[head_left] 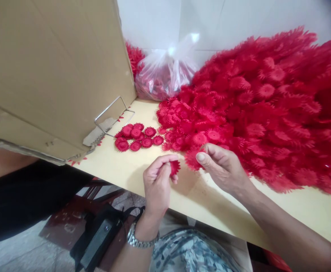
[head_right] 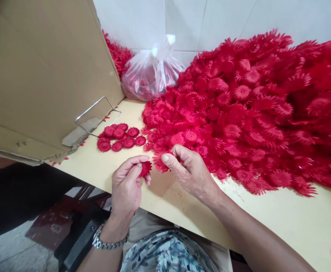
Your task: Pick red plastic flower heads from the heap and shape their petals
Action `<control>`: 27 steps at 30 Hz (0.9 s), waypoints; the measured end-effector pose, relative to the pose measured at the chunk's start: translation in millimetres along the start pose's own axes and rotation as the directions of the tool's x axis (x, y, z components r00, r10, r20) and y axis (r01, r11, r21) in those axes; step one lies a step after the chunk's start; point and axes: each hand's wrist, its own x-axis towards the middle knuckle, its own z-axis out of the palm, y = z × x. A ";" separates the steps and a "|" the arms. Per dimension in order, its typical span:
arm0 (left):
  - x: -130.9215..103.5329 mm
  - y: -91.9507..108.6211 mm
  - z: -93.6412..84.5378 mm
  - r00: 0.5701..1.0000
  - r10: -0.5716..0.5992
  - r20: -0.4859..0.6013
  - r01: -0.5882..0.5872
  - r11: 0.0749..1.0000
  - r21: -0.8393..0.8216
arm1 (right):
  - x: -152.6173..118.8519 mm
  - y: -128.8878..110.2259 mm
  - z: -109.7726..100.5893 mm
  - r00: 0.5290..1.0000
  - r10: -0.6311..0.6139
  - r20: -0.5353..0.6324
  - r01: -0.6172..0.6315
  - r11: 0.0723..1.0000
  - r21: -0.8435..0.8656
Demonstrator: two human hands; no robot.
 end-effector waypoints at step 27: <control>35.0 9.0 -1.1 0.986 0.158 -0.043 -0.145 0.963 0.228 | 8.3 5.6 -34.0 0.850 -0.520 0.084 0.319 0.380 -0.868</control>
